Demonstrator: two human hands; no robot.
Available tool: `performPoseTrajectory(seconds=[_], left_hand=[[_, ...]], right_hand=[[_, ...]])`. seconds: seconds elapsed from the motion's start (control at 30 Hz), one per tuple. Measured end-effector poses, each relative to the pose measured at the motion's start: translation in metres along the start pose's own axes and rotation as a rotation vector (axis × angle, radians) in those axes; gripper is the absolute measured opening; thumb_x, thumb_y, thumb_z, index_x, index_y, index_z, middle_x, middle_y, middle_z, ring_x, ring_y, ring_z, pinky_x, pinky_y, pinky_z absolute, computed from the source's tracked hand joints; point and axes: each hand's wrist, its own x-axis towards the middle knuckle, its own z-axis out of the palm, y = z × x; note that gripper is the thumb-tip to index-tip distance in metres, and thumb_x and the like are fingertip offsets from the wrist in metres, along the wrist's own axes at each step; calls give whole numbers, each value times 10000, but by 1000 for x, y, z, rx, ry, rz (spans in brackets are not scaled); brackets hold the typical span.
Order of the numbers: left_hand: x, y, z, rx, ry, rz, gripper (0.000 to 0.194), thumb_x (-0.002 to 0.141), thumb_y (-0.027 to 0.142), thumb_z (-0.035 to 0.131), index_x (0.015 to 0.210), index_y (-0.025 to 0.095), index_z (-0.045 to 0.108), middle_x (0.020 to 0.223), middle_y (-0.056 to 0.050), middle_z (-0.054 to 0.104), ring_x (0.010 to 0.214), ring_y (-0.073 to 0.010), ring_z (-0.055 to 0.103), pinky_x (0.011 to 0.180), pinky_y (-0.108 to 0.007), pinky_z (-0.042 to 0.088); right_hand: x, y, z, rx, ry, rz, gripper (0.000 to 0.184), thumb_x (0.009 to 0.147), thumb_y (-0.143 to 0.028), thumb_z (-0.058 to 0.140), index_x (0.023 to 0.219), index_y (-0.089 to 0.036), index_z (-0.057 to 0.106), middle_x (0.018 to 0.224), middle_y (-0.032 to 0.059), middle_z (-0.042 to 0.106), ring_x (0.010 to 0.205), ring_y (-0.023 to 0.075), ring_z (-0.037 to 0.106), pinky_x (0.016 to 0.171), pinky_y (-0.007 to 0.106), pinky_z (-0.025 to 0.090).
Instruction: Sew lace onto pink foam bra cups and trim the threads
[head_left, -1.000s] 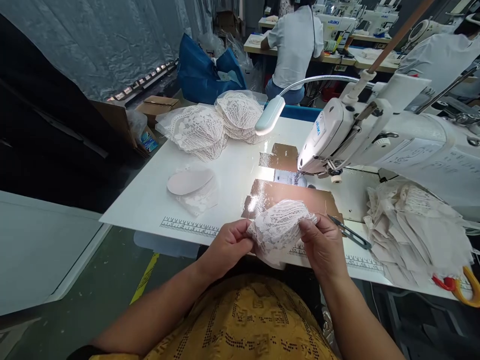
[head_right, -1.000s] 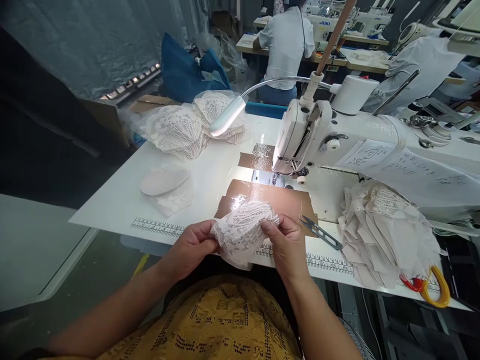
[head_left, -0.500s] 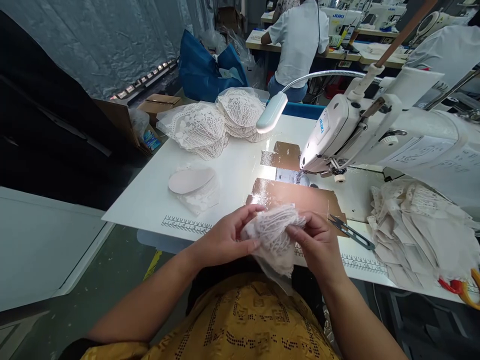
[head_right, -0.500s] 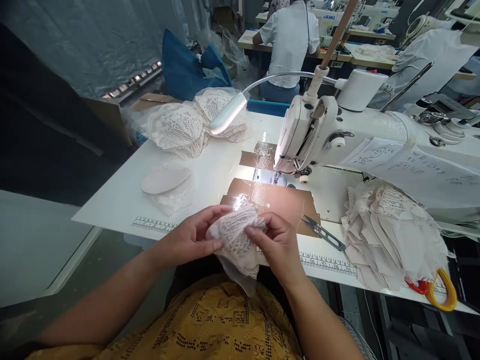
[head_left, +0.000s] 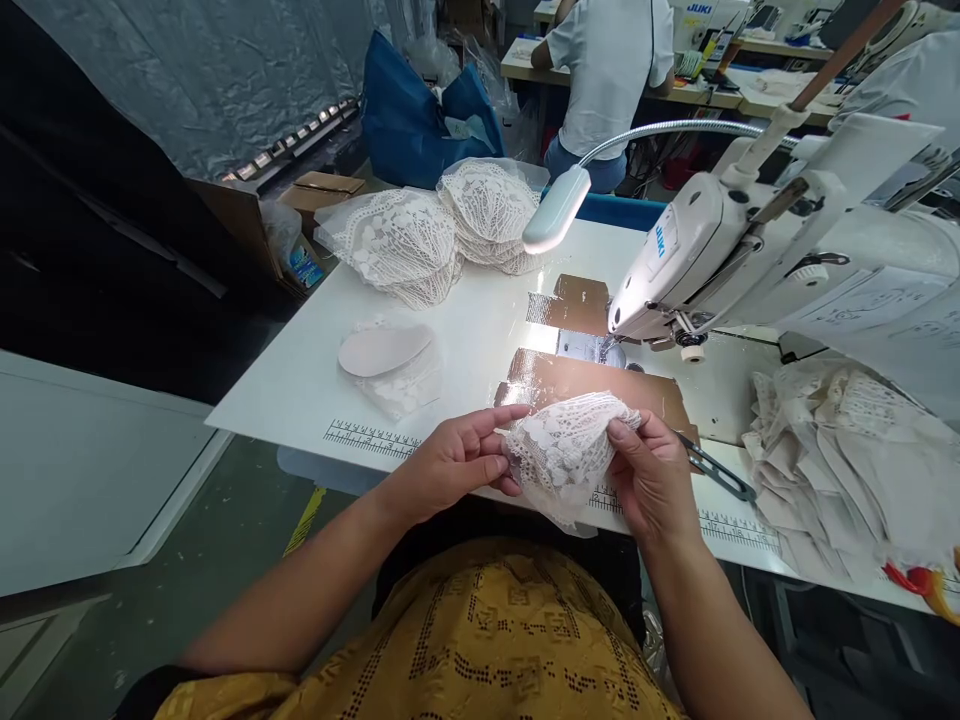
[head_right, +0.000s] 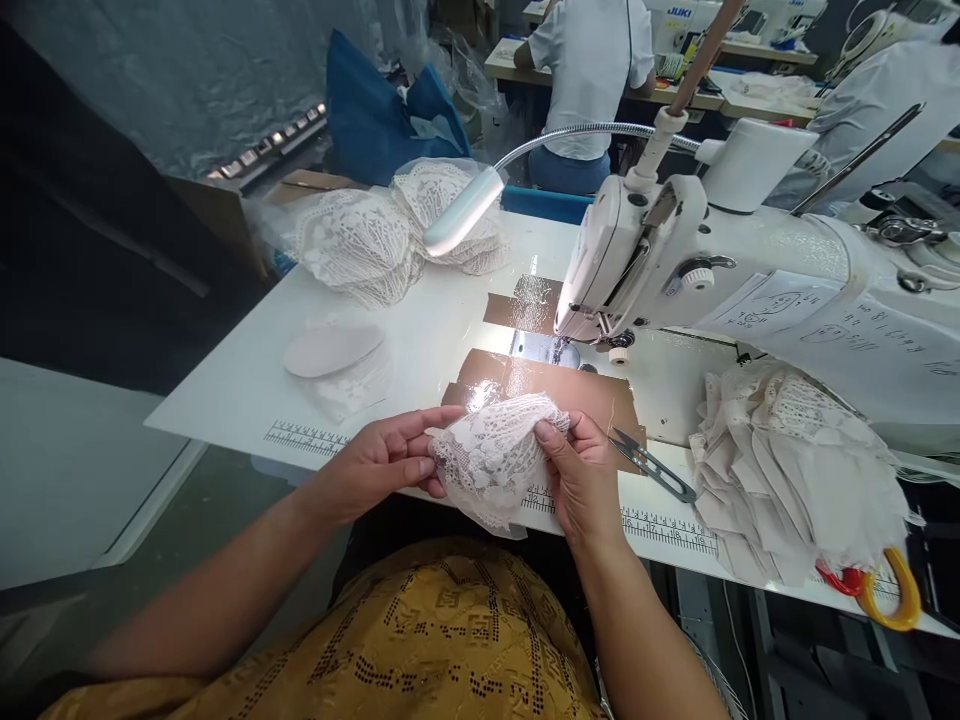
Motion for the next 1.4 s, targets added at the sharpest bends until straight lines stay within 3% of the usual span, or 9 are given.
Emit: performPoseTrajectory(seconds=[0.3,0.6,0.87,1.03,1.1,1.2,1.4], left_hand=[[-2,3,1,-57,42,-29,672,819,197,688,1419,149,388,814,-30,695,672,-130,684,671,-249,574],[-2,3,2,-12,52,59,670,813,200,698,1399,120,382,773,-29,698,694,-136,671,655,-245,560],[-3,1,3,89,53,149,493,862,197,618,1326,141,462,827,-29,665,741,-132,653,702,-276,559],[0,0,4,139,41,170,501,836,213,639,1305,161,472,1052,-77,627,947,-169,618,816,-303,546],[1,0,5,188,77,143,537,827,205,648,1320,167,440,988,-55,629,889,-158,631,785,-291,548],[0,0,6,250,140,112,443,855,181,586,1275,152,449,818,-1,617,735,-127,643,714,-276,554],[-1,2,1,303,203,168,280,870,165,520,1150,147,513,809,-8,608,721,-129,621,674,-275,542]], right_hand=[[4,3,-1,24,-14,38,217,651,-266,828,784,-213,665,760,-25,680,671,103,621,668,228,540],[5,4,-2,52,-1,50,227,651,-267,828,800,-205,667,778,-16,699,669,109,635,653,229,542],[5,3,-3,12,-5,57,253,646,-308,830,809,-212,661,788,-16,698,670,121,640,639,242,543],[4,4,-2,3,-26,40,245,635,-307,836,776,-224,655,757,-30,694,656,119,631,642,254,535],[3,4,-2,-13,-28,27,249,623,-311,840,754,-220,648,745,-25,694,648,129,631,644,271,537],[3,2,-1,-29,-9,3,269,606,-322,846,734,-213,636,728,-13,690,633,140,628,629,284,538],[4,1,-2,4,-6,11,243,614,-299,843,719,-219,639,713,-30,677,624,113,610,623,245,523]])
